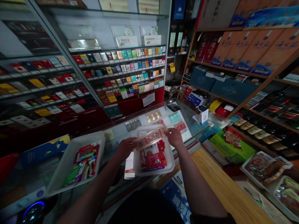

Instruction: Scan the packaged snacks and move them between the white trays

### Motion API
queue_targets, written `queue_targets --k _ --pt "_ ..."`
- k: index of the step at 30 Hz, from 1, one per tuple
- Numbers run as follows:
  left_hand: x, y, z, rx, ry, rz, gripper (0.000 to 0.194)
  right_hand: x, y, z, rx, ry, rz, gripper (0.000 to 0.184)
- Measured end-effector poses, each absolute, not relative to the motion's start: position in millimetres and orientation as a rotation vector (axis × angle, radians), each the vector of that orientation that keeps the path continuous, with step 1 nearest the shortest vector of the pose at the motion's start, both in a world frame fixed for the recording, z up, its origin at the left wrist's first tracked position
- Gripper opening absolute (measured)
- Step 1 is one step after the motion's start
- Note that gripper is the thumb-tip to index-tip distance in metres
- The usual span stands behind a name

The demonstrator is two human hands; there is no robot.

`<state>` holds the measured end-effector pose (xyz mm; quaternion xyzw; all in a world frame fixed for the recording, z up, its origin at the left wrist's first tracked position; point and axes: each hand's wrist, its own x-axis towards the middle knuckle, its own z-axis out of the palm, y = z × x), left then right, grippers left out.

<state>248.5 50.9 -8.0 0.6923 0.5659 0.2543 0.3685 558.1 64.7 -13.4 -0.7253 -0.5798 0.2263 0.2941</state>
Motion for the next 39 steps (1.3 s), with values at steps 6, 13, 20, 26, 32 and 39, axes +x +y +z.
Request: queue_targets --k 6,13,20,26,32,39 --pt "215 50 -4 1.936 1.458 0.639 0.030 538 57 -17 -1.818 -1.544 0.541 0.029" --pt "194 47 1 2.066 1.457 0.690 0.017 472 51 -1 -1.572 -1.948 0.218 0.028" --pt "175 48 12 2.164 1.431 0.749 0.016 400 52 15 -1.402 -2.207 0.163 0.014" --pt "147 50 7 2.055 1.405 0.845 0.013 369 55 24 -1.377 -2.180 0.272 0.012" --pt "111 55 0 1.889 1.462 0.893 0.020 352 64 14 -1.383 -1.912 0.588 0.013" --pt "75 58 0 1.829 1.392 0.934 0.019 323 71 -10 -1.315 -1.604 0.908 0.011"
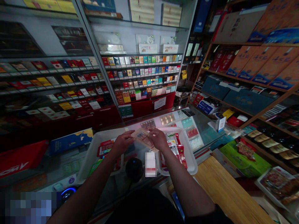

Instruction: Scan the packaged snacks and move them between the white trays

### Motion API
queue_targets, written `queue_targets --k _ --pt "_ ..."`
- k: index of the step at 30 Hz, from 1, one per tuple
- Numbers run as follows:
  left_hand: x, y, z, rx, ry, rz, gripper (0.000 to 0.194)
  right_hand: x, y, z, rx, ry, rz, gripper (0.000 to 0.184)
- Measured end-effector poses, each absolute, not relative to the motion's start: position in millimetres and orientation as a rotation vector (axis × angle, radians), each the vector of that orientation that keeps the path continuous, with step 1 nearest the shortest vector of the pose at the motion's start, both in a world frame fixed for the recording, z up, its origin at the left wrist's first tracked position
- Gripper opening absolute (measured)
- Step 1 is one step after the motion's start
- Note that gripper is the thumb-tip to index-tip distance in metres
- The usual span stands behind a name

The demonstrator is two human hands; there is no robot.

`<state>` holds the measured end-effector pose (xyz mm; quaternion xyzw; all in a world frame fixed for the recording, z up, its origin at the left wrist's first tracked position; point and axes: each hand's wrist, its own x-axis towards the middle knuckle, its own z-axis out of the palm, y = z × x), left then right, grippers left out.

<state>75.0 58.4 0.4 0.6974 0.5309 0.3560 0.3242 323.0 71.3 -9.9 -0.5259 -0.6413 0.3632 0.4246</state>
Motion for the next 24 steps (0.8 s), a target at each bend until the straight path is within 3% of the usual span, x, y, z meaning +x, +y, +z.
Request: queue_targets --k 9,24 --pt "51 65 -1 1.888 1.362 0.944 0.020 297 60 -42 -1.331 -1.641 0.868 0.008" --pt "41 77 -19 1.953 1.350 0.940 0.016 277 58 -48 -1.420 -1.731 0.604 0.011"
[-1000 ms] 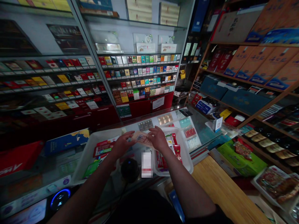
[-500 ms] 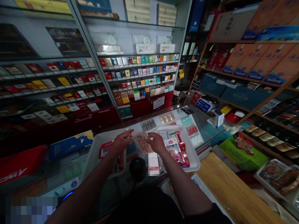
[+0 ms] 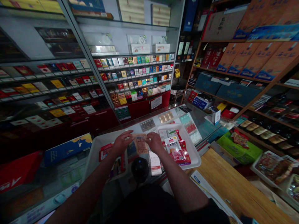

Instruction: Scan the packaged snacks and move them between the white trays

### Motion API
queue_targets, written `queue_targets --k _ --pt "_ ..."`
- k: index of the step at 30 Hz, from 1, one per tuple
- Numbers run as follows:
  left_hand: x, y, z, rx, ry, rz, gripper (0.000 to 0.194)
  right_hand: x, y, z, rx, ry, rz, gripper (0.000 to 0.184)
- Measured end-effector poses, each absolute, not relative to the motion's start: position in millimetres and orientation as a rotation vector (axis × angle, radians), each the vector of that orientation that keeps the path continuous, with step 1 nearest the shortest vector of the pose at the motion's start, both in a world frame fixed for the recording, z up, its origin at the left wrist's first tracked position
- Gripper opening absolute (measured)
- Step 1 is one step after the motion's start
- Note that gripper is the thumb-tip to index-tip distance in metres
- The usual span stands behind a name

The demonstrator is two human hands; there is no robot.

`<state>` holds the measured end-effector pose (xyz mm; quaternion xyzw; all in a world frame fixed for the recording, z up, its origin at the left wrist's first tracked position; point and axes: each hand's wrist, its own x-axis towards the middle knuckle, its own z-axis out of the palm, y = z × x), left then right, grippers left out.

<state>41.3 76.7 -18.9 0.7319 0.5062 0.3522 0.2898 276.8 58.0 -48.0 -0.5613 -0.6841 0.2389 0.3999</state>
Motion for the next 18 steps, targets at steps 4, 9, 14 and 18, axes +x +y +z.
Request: queue_targets --k 4,9,14,18 --pt "42 76 -20 2.034 1.335 0.976 0.017 276 55 -48 -1.423 -1.773 0.571 0.015" --pt "41 76 -25 2.129 1.325 0.957 0.018 274 52 -55 -1.389 -1.752 0.569 0.017" --pt "37 77 -44 2.080 1.319 0.808 0.018 272 49 -70 -1.454 -1.705 0.733 0.017" --pt "36 74 -55 2.052 1.311 0.796 0.020 272 47 -77 -1.422 -1.628 0.903 0.021"
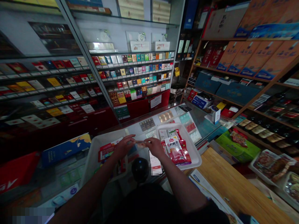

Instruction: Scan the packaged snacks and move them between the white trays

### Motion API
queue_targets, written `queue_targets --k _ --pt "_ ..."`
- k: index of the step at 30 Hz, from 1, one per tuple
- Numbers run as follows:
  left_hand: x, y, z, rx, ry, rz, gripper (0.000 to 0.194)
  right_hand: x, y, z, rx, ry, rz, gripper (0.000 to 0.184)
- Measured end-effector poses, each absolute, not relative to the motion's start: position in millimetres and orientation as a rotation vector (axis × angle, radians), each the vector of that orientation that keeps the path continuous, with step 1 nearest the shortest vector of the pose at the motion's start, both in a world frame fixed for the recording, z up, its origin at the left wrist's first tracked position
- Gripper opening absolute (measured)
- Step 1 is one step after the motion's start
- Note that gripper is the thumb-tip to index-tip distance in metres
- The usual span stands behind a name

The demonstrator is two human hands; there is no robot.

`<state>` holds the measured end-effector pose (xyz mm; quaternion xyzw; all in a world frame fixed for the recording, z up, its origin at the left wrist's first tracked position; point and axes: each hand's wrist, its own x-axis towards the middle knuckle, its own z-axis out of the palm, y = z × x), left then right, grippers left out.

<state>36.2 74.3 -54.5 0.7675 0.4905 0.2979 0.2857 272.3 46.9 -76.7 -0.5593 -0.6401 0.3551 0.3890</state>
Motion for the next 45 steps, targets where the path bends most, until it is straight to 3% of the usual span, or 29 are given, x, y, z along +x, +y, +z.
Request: queue_targets --k 11,18,27,34,45 --pt "39 79 -53 1.999 1.264 0.677 0.030 280 50 -81 -1.505 -1.729 0.878 0.033" --pt "36 80 -71 1.977 1.302 0.619 0.027 278 47 -90 -1.498 -1.512 1.223 0.032" --pt "34 75 -66 1.988 1.208 0.611 0.026 289 51 -95 -1.428 -1.748 0.991 0.018" --pt "33 70 -75 1.990 1.221 0.570 0.027 290 37 -89 -1.362 -1.744 1.117 0.019" --pt "33 69 -97 2.090 1.202 0.560 0.021 291 25 -98 -1.370 -1.959 0.906 0.024"
